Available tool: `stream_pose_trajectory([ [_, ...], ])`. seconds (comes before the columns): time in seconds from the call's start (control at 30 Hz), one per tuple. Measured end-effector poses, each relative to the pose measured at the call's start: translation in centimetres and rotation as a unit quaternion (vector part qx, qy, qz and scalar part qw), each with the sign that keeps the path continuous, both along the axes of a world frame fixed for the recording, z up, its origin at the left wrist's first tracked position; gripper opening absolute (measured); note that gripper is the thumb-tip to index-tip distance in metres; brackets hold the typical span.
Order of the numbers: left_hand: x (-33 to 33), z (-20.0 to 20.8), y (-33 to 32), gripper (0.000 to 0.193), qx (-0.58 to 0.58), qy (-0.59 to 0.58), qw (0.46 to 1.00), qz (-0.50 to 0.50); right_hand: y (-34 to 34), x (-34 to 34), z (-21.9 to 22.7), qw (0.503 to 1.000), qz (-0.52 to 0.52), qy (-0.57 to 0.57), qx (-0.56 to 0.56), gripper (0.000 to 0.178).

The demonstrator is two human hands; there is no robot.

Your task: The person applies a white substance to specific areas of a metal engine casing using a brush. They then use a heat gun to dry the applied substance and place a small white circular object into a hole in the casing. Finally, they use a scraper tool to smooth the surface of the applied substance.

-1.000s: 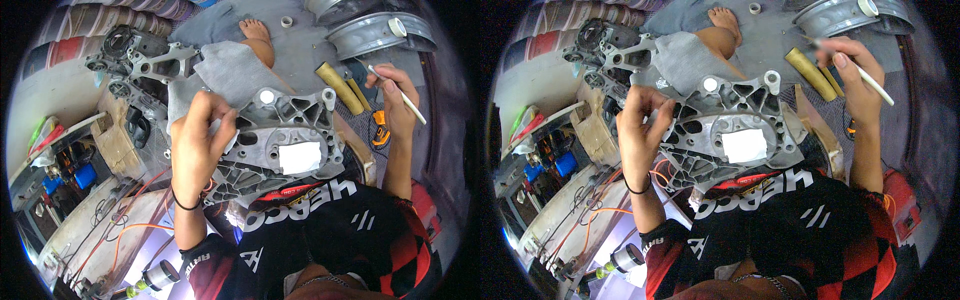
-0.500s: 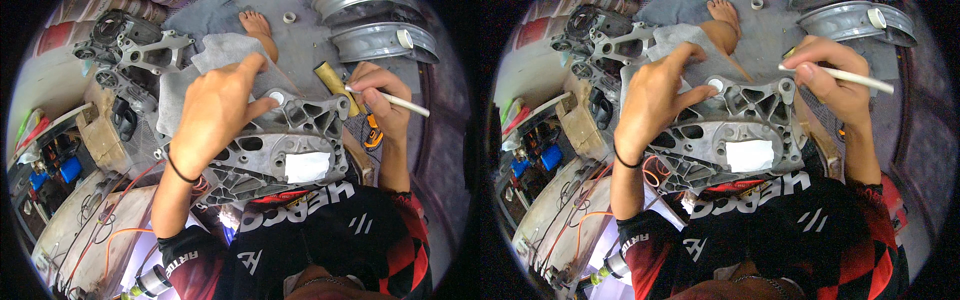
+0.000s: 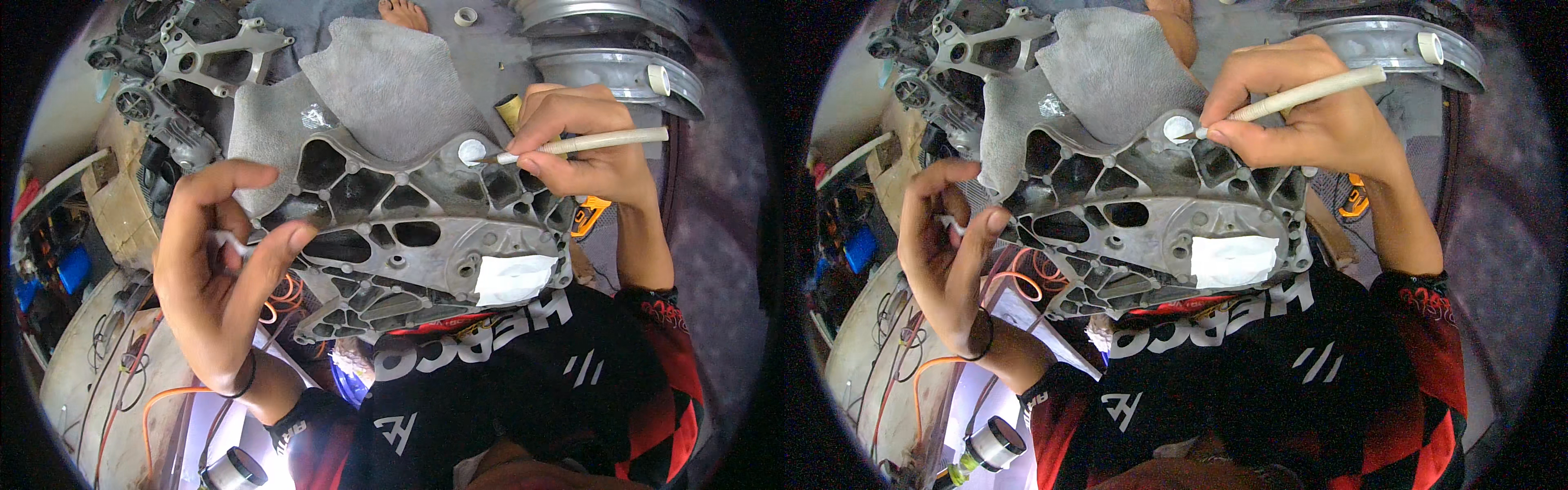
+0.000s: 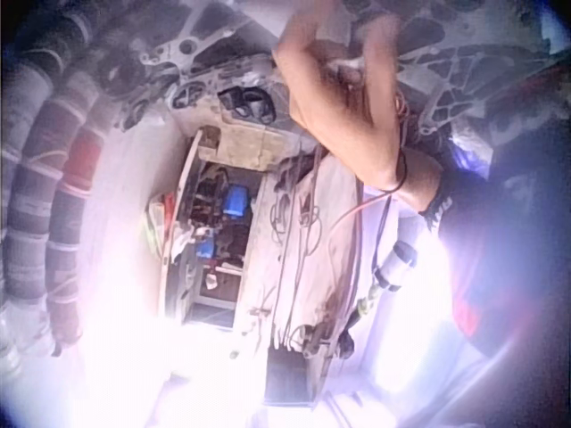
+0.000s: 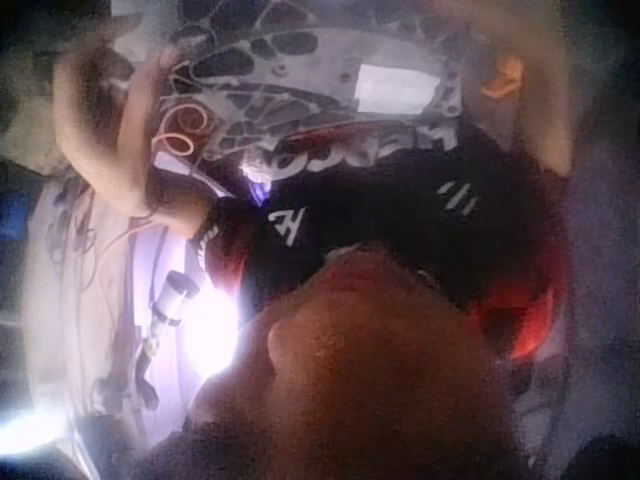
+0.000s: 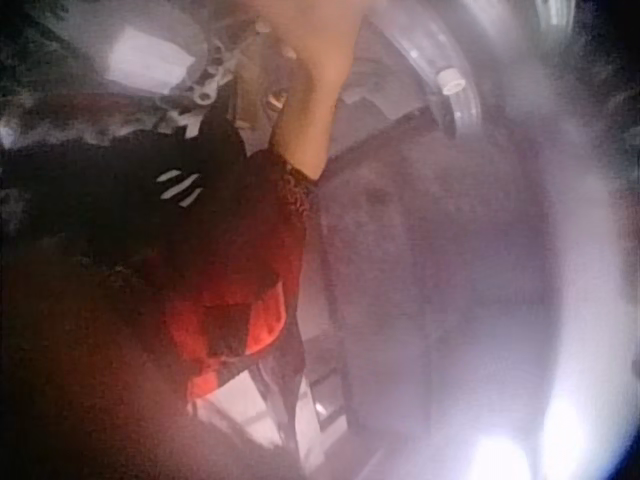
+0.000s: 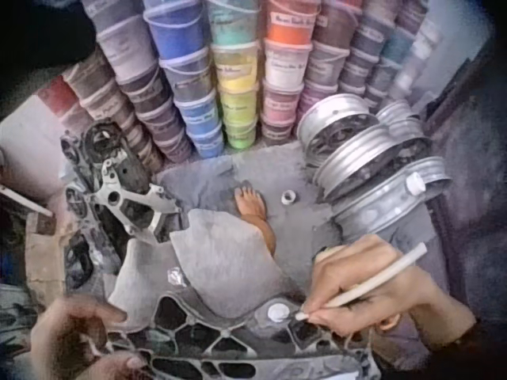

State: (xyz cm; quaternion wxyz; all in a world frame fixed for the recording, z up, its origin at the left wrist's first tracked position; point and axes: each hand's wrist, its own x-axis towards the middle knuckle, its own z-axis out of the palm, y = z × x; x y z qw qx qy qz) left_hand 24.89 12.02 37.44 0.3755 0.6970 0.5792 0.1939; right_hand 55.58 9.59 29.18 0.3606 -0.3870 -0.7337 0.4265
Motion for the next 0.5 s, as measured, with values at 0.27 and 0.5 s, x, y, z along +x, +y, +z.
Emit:
stream_pose_trajectory([
  [0.27, -2.7, -0.7, -1.8, 0.046, 0.018, -0.036, 0.999, 0.032, 0.8, -0.4, 0.3, 0.999, 0.017, -0.036, -0.016, 0.010],
  [0.5, -3.5, -0.6, -2.4, 0.046, 0.006, -0.045, 0.998, 0.049, 1.5, -0.6, 1.0, 0.995, 0.034, -0.045, -0.088, 0.008],
])
